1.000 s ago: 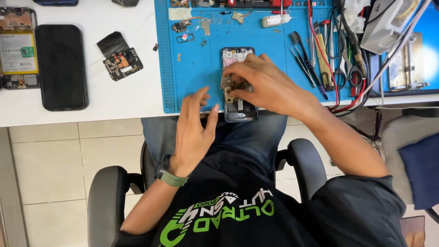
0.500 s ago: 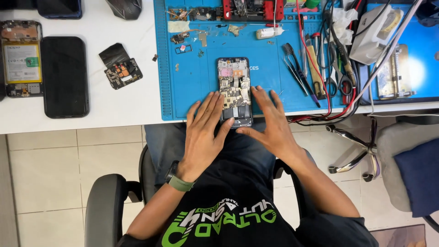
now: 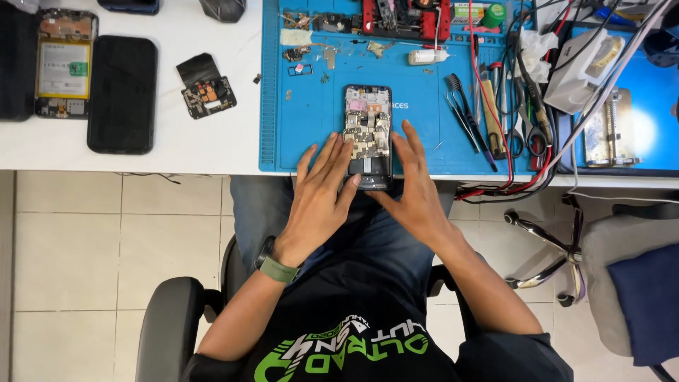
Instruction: Disassembling a mobile phone motherboard by removing internal metal shielding using precision cutters.
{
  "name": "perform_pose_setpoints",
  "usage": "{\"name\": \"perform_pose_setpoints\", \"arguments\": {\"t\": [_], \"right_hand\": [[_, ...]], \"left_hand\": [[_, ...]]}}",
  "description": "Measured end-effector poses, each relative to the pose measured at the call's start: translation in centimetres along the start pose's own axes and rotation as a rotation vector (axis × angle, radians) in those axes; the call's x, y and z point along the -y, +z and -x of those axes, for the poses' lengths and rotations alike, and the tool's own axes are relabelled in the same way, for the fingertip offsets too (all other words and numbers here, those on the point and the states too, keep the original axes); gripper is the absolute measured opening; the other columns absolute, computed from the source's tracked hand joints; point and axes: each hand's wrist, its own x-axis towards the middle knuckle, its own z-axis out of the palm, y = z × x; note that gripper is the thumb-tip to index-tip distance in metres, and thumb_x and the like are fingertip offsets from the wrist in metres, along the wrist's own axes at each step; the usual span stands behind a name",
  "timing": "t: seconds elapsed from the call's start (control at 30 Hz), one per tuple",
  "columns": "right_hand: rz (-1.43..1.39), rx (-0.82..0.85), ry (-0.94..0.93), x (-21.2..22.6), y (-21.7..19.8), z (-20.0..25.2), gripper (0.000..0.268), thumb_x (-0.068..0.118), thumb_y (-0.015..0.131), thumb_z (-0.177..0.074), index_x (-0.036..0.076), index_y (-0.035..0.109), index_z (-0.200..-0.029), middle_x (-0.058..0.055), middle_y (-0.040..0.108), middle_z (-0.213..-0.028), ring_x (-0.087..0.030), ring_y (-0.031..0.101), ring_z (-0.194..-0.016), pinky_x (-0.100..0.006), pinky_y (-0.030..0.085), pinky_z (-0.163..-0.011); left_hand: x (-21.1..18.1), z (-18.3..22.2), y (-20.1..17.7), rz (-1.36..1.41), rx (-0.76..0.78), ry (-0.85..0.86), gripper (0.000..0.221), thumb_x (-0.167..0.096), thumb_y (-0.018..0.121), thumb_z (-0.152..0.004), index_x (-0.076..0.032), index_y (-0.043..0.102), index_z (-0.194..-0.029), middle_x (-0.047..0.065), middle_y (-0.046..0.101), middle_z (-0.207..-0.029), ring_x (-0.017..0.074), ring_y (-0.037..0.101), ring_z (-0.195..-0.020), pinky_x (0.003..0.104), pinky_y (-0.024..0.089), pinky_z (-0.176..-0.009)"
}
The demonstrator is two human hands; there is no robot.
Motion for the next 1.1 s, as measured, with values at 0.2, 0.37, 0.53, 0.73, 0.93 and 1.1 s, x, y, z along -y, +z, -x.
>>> {"name": "perform_pose_setpoints", "arguments": {"t": [0.2,0.37,0.53,0.73,0.93,1.1], "right_hand": [[-0.107,-0.017,-0.036,-0.8,0.3,-0.8,0.107,0.004,0.095,-0.092,0.005,0.025,-0.173,-0.026,0.016,-0.179,-0.054,0.035,-0.160,-0.063,0.044,-0.128],[-0.062,-0.008,-0.028,-0.4,0.8,-1.7,0.108,0.005,0.096,-0.093,0.008,0.025,-0.175,-0.029,0.013,-0.180,-0.061,0.038,-0.156,-0.072,0.048,-0.122],[-0.034,0.088,0.011,-1.4,-0.3,-1.8,0.106,0.016,0.098,-0.090,0.011,0.031,-0.173,-0.029,0.023,-0.178,-0.061,0.045,-0.152,-0.075,0.053,-0.111],[0.256,-0.159,-0.020,-7.5,-7.1,0.2,0.038,-0.009,0.077,-0.105,0.008,0.075,-0.140,-0.004,0.074,-0.128,-0.034,0.073,-0.129,-0.048,0.057,-0.108],[0.795,0.278,-0.299,-6.9,-10.7,-1.7,0.050,-0.002,0.071,-0.107,0.007,0.064,-0.156,-0.011,0.079,-0.101,-0.030,0.075,-0.111,-0.040,0.065,-0.088],[0.997,0.499,-0.743,-5.1,-10.7,-4.3,0.046,0.001,0.068,-0.097,0.010,0.068,-0.142,-0.013,0.074,-0.088,-0.030,0.071,-0.096,-0.040,0.062,-0.094]], "left_hand": [[0.7,-0.6,0.2,0.039,0.005,0.004,0.055,-0.015,0.062,-0.116,0.004,0.047,-0.166,0.032,0.056,-0.162,0.0404,0.040,-0.162,0.057,0.022,-0.137],[1.5,-1.2,-0.9,0.007,0.023,0.010,0.058,-0.014,0.064,-0.115,0.003,0.045,-0.167,0.032,0.057,-0.161,0.0388,0.041,-0.161,0.055,0.022,-0.137],[1.6,-1.0,-2.1,0.000,0.015,0.000,0.062,-0.013,0.067,-0.114,0.004,0.042,-0.168,0.035,0.061,-0.156,0.0422,0.046,-0.158,0.055,0.028,-0.135],[2.1,0.6,-3.2,0.116,-0.051,-0.077,0.061,-0.013,0.070,-0.114,0.001,0.045,-0.168,0.034,0.059,-0.157,0.0495,0.051,-0.152,0.058,0.037,-0.131],[1.6,1.5,-4.9,0.210,-0.055,-0.052,0.054,-0.008,0.065,-0.115,-0.003,0.049,-0.166,0.029,0.062,-0.156,0.0511,0.053,-0.149,0.065,0.040,-0.128],[2.2,1.5,-5.2,0.267,-0.062,-0.071,0.048,-0.004,0.059,-0.115,-0.004,0.053,-0.162,0.020,0.063,-0.156,0.0462,0.056,-0.149,0.066,0.045,-0.125]]}}
